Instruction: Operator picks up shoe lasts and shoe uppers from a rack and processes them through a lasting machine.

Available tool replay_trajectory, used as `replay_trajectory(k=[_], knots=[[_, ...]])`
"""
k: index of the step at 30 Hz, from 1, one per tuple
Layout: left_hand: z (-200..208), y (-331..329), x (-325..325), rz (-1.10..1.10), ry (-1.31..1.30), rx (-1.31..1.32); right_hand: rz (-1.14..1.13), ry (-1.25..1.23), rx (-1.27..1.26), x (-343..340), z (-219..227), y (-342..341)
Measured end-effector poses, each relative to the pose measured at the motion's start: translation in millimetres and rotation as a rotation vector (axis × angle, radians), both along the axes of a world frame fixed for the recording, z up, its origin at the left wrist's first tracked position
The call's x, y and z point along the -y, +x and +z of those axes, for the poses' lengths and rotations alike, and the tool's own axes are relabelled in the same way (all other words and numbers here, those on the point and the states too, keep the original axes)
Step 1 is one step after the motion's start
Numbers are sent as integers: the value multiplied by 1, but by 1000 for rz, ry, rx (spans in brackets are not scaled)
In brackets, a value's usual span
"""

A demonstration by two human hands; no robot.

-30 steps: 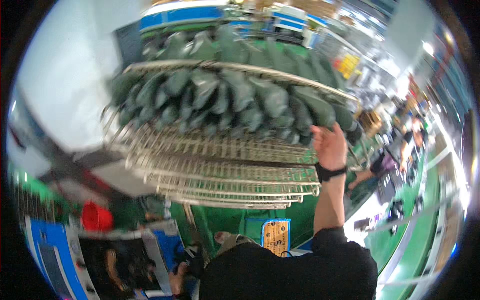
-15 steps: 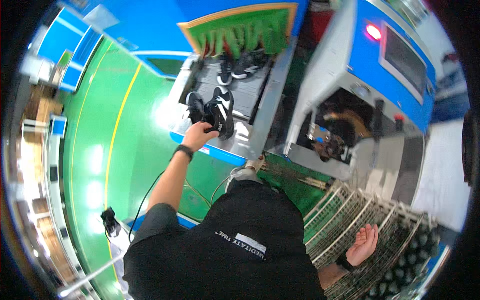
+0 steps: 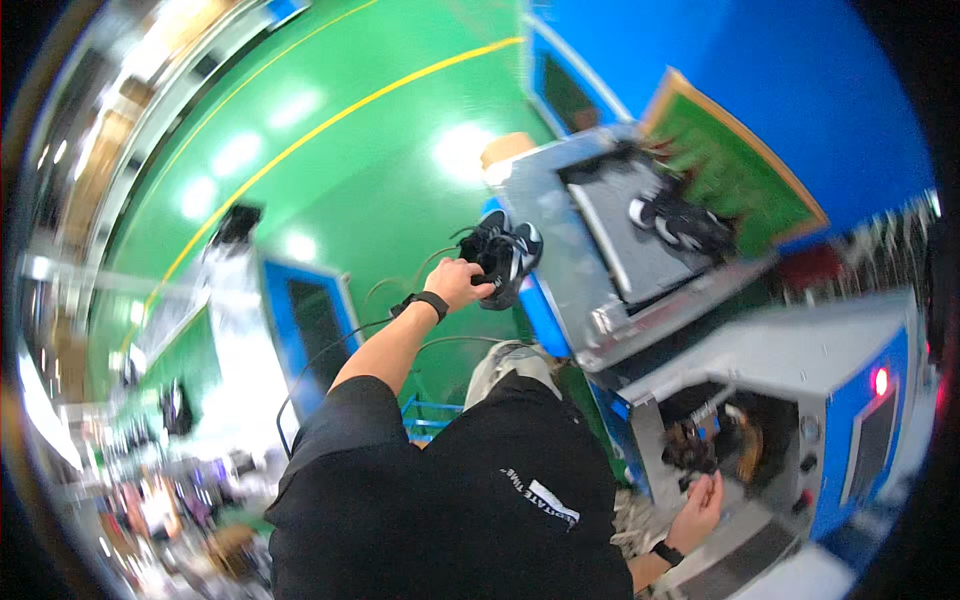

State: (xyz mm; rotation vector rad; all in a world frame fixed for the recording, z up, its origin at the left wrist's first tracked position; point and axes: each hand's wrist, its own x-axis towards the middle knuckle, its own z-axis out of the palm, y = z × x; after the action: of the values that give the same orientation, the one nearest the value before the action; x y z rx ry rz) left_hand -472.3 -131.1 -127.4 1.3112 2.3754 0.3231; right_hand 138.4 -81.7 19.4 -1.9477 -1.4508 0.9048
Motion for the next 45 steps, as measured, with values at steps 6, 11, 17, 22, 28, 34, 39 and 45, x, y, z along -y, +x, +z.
replay_trajectory(k=[6, 11, 17, 22, 28, 34, 39, 45], knots=[[47, -20, 281, 319, -38, -89, 400, -95, 65, -26, -39, -33], [124, -38, 495, 927, -78, -71, 633, -147, 48, -36, -62, -59], [169, -57, 623, 1947, -643, -988, 789, -157, 66, -38, -73, -82], [58, -78, 564, 1415, -343, -513, 791, -54, -15, -60, -58, -62], [-122, 38, 154, 373, 94, 65, 297, 938, 384, -138, 82, -98], [-101, 149, -232, -655, 192, 230, -16, 925, 1138, -235, 96, -113], [-125, 191, -452, -500, 312, 385, -88, 1033, 1152, -238, 53, -66], [-167, 228, -546, -360, 122, 210, -76, 1078, 1322, -237, 36, -63]])
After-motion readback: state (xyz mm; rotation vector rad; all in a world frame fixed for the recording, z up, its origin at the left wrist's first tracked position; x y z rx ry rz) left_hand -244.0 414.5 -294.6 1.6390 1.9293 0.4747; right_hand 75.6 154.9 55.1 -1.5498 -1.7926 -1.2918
